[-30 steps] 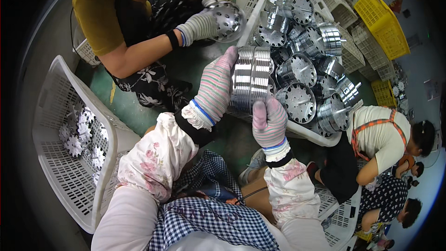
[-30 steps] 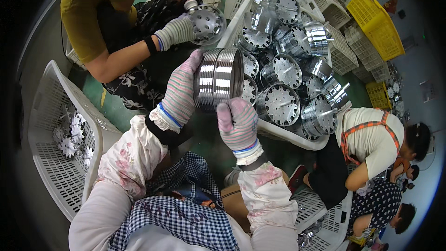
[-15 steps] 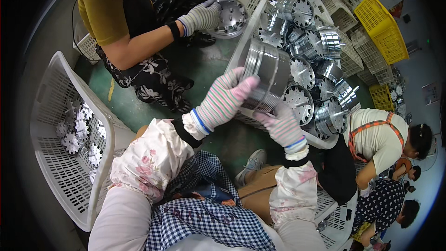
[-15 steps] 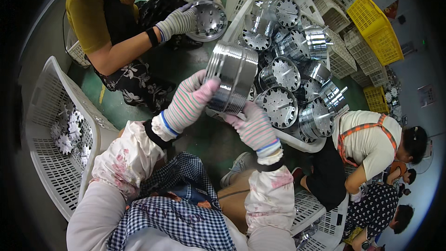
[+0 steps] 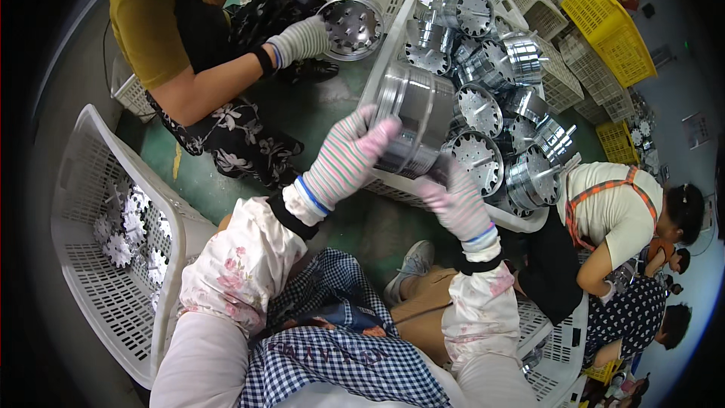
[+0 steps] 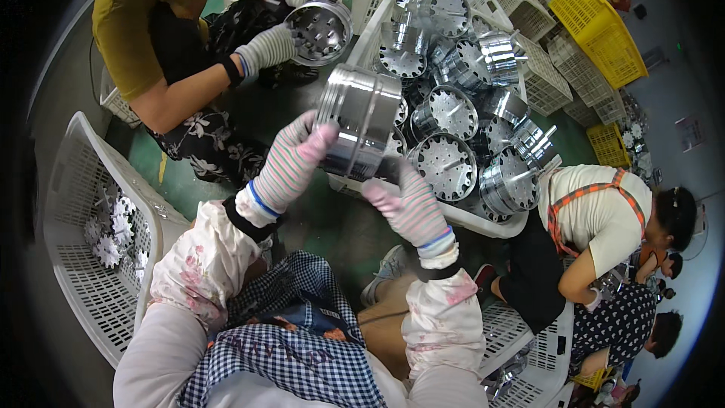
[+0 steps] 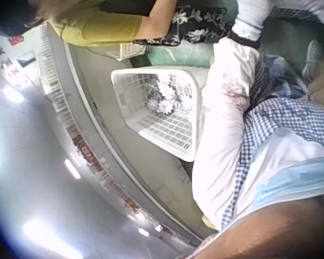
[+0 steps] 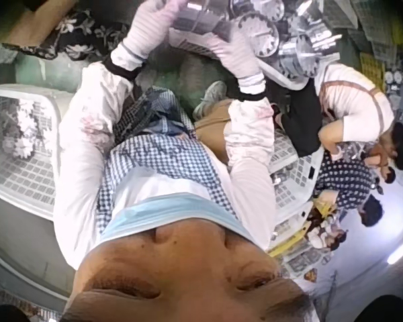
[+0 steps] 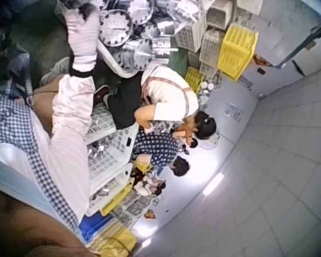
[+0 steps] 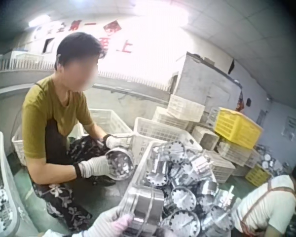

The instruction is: The recorder and colleagues are sitting on a factory floor assembling metal housings and arranging them in white plastic baskets.

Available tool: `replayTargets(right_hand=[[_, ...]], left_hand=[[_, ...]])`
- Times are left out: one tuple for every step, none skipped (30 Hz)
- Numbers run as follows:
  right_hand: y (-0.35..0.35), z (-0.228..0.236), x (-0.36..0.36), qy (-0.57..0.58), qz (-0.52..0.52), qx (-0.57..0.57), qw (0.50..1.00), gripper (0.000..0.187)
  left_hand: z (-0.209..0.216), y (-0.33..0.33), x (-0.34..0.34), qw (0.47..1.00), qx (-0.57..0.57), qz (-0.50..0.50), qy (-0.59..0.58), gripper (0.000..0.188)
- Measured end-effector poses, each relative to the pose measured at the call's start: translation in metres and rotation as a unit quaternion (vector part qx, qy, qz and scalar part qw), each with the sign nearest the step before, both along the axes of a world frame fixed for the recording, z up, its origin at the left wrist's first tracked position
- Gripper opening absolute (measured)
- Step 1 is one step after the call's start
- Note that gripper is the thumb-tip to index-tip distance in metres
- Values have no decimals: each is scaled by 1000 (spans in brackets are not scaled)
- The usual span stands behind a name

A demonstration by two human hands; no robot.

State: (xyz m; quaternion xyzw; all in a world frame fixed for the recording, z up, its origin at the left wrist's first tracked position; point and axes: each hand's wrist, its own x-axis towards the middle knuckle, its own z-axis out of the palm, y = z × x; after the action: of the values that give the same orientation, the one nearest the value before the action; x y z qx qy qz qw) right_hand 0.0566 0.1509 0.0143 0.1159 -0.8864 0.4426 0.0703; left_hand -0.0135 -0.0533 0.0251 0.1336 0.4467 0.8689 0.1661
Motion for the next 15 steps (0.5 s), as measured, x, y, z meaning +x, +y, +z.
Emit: replayTargets(right_hand=[[5, 6, 3, -38, -22, -145, 989, 33], [1, -9, -9, 0, -54, -351, 935, 30], [5, -10, -9, -22, -73, -366, 927, 28], [2, -1, -8, -44, -92, -382, 918, 26], [2, 3, -5, -46, -93, -384, 918, 26], [3, 6, 0, -83, -80, -217, 969, 27], [6, 8, 3, -114, -68, -43, 990, 29], [9, -4, 2, -137, -25, -152, 979, 37], [12, -9, 0, -130, -13, -100, 986, 36], [14, -12, -2, -125, 0, -49, 991, 39], [18, -11, -2, -83, -6, -108, 991, 39], [22, -11, -1, -41, -13, -166, 985, 39], [8, -2, 4, 28, -82, -193, 977, 40], [-8, 22, -3, -90, -65, -404, 908, 37], [-7, 20, -4, -98, -61, -393, 912, 37]], left_hand=[[-6, 2, 3, 999, -21, -21, 36, 26], [-11, 4, 5, 996, -41, -41, 73, 25], [-14, 9, 7, 995, -70, -33, 63, 23], [-15, 9, 8, 995, -71, -33, 62, 23], [-15, 7, 8, 993, -91, -33, 67, 22], [-16, 6, 8, 991, -111, -32, 72, 22], [-14, 4, 5, 991, -110, -41, 65, 31], [-14, 4, 4, 991, -110, -44, 68, 31], [-16, 5, 2, 991, -111, -38, 70, 30], [-17, 5, 2, 990, -114, -29, 71, 30], [-17, 7, 2, 995, -75, -37, 45, 30], [-18, 9, 4, 995, -76, -39, 45, 30], [-19, 11, 9, 993, -88, -43, 62, 29], [-18, 11, 14, 991, -100, -48, 80, 27], [-22, 12, 16, 994, -74, -58, 56, 28]])
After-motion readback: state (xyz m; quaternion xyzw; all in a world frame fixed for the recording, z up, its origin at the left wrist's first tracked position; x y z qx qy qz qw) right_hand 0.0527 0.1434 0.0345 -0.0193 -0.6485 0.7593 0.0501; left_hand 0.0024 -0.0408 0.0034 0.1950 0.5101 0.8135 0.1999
